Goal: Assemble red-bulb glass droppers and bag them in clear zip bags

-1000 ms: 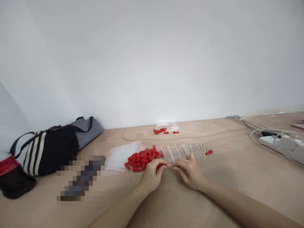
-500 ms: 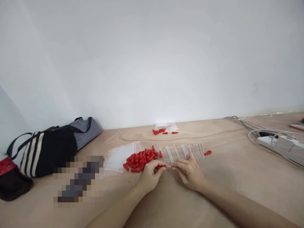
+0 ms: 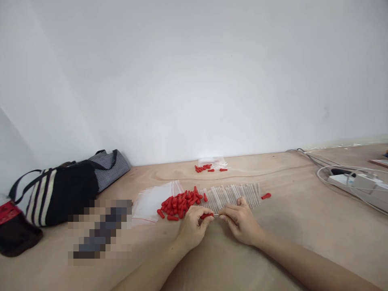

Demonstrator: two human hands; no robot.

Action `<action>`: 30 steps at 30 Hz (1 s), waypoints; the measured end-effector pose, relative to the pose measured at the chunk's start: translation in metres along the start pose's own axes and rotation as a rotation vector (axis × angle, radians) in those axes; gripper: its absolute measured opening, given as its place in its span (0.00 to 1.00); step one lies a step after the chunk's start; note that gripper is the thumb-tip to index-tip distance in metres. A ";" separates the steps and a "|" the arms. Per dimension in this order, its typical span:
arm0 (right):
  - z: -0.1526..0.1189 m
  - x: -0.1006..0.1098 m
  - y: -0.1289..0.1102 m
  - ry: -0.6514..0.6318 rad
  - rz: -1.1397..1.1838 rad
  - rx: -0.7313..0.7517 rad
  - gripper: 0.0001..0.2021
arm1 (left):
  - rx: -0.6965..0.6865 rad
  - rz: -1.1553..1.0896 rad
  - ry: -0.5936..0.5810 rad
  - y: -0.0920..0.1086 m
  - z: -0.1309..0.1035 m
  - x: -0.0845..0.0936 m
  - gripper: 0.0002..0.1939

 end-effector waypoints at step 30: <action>0.005 0.010 0.007 -0.004 -0.110 0.016 0.11 | -0.079 0.276 0.011 0.003 0.003 0.009 0.12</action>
Point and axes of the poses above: each hand's wrist, its own z-axis towards the middle knuckle, its own x-axis out of the back of the hand, y = z × x, the point moved 6 cm from there along z, towards the middle knuckle, and after that the axes turned 8 degrees about -y, right-handed, at the moved point
